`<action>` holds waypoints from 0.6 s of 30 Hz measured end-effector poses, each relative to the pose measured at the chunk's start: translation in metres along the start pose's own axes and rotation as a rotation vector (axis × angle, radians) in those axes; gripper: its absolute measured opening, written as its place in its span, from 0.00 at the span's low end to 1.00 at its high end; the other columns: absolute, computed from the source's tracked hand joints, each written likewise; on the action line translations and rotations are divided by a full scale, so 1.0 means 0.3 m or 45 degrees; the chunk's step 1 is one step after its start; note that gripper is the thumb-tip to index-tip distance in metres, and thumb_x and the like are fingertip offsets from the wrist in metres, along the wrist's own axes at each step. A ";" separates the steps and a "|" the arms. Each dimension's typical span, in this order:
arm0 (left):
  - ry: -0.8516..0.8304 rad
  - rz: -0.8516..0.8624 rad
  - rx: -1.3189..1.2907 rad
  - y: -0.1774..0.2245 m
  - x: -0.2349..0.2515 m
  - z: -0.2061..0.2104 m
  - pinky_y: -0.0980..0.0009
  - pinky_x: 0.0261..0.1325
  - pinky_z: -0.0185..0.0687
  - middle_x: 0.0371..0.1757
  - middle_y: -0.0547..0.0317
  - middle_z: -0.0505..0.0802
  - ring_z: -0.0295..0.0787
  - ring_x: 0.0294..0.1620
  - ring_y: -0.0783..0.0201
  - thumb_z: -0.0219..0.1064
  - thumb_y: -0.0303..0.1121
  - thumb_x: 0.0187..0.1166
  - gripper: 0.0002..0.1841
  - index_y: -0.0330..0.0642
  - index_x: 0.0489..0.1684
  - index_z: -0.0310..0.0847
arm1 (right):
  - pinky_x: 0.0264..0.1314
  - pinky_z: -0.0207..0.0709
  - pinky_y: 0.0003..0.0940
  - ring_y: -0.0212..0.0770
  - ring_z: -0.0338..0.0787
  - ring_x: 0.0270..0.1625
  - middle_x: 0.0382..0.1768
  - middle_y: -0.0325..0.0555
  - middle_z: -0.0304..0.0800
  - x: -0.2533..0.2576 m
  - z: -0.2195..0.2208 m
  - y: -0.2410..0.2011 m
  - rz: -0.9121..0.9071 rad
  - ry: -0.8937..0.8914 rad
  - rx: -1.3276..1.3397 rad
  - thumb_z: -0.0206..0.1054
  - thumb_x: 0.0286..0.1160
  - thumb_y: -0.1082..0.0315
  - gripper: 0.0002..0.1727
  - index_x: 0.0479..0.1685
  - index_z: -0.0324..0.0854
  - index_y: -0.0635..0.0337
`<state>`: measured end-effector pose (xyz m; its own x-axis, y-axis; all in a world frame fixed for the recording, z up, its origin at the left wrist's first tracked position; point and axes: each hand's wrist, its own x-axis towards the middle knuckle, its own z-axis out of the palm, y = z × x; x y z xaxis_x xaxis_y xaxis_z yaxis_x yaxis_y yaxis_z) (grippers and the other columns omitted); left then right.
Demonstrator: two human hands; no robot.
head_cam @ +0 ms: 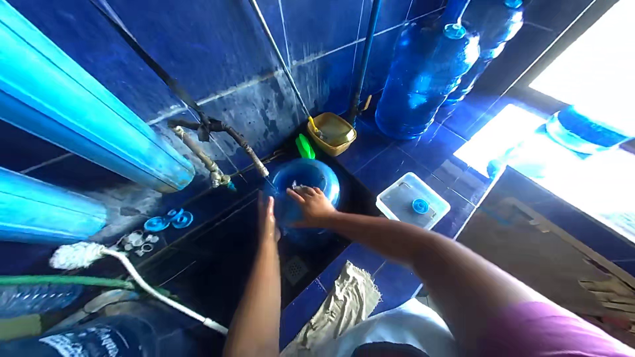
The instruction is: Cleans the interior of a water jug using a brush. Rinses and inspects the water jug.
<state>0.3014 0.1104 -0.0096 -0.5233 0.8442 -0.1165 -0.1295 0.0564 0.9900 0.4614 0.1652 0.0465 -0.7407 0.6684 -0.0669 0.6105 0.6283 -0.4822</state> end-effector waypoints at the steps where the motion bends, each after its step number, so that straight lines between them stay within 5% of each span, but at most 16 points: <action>1: 0.047 0.056 0.010 -0.012 -0.023 0.042 0.51 0.85 0.65 0.91 0.48 0.65 0.64 0.88 0.54 0.49 0.44 0.93 0.33 0.50 0.96 0.44 | 0.88 0.56 0.62 0.57 0.66 0.88 0.85 0.54 0.70 0.042 0.026 -0.085 0.192 0.130 0.244 0.70 0.72 0.37 0.49 0.92 0.60 0.50; 3: 0.205 0.068 0.051 -0.014 -0.065 0.077 0.48 0.82 0.69 0.88 0.46 0.69 0.69 0.85 0.52 0.50 0.43 0.92 0.31 0.46 0.94 0.49 | 0.84 0.63 0.65 0.61 0.71 0.84 0.82 0.58 0.74 0.129 0.044 -0.215 0.337 0.269 0.877 0.67 0.81 0.46 0.43 0.92 0.58 0.54; 6: 0.405 -0.021 0.172 0.027 -0.157 0.070 0.51 0.84 0.67 0.87 0.37 0.68 0.67 0.85 0.48 0.66 0.34 0.83 0.38 0.38 0.92 0.51 | 0.78 0.70 0.62 0.59 0.79 0.77 0.76 0.63 0.79 0.269 0.001 -0.249 0.490 0.379 1.575 0.58 0.90 0.57 0.30 0.86 0.65 0.61; 8: 0.530 -0.095 0.293 0.043 -0.198 0.075 0.49 0.84 0.66 0.86 0.30 0.67 0.66 0.85 0.42 0.76 0.36 0.74 0.47 0.34 0.92 0.49 | 0.70 0.74 0.56 0.54 0.83 0.69 0.69 0.62 0.84 0.324 -0.048 -0.210 0.505 0.227 1.605 0.55 0.92 0.61 0.23 0.79 0.73 0.63; 10: 0.547 -0.125 0.416 0.070 -0.202 0.086 0.45 0.82 0.67 0.83 0.26 0.68 0.67 0.82 0.38 0.80 0.37 0.70 0.48 0.31 0.90 0.53 | 0.63 0.77 0.47 0.48 0.87 0.60 0.65 0.58 0.87 0.307 -0.123 -0.151 0.307 -0.218 1.405 0.50 0.94 0.60 0.23 0.76 0.74 0.65; 13: 0.233 -0.041 0.648 0.117 -0.116 0.089 0.47 0.76 0.76 0.72 0.37 0.84 0.80 0.74 0.46 0.77 0.37 0.75 0.32 0.36 0.78 0.73 | 0.67 0.79 0.52 0.50 0.89 0.62 0.64 0.57 0.89 0.210 -0.297 -0.030 -0.116 -0.756 1.091 0.49 0.94 0.59 0.23 0.73 0.78 0.65; 15: 0.025 -0.071 0.912 0.172 -0.022 0.107 0.41 0.81 0.69 0.76 0.38 0.83 0.77 0.79 0.43 0.73 0.43 0.80 0.34 0.41 0.85 0.69 | 0.61 0.84 0.45 0.44 0.93 0.54 0.56 0.55 0.93 0.187 -0.385 0.112 -0.186 -0.455 1.128 0.53 0.91 0.63 0.20 0.66 0.83 0.66; 18: -0.011 -0.108 1.061 0.196 0.094 0.149 0.39 0.85 0.64 0.80 0.42 0.81 0.73 0.83 0.44 0.71 0.51 0.80 0.36 0.46 0.86 0.70 | 0.64 0.85 0.39 0.41 0.90 0.59 0.61 0.57 0.89 0.219 -0.518 0.447 0.030 0.516 1.229 0.56 0.88 0.68 0.19 0.69 0.79 0.70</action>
<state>0.3166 0.1612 0.0489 -0.5328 0.8232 -0.1962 0.4987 0.4927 0.7131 0.5379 0.3552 0.1131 -0.4733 0.8718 0.1263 0.0081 0.1477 -0.9890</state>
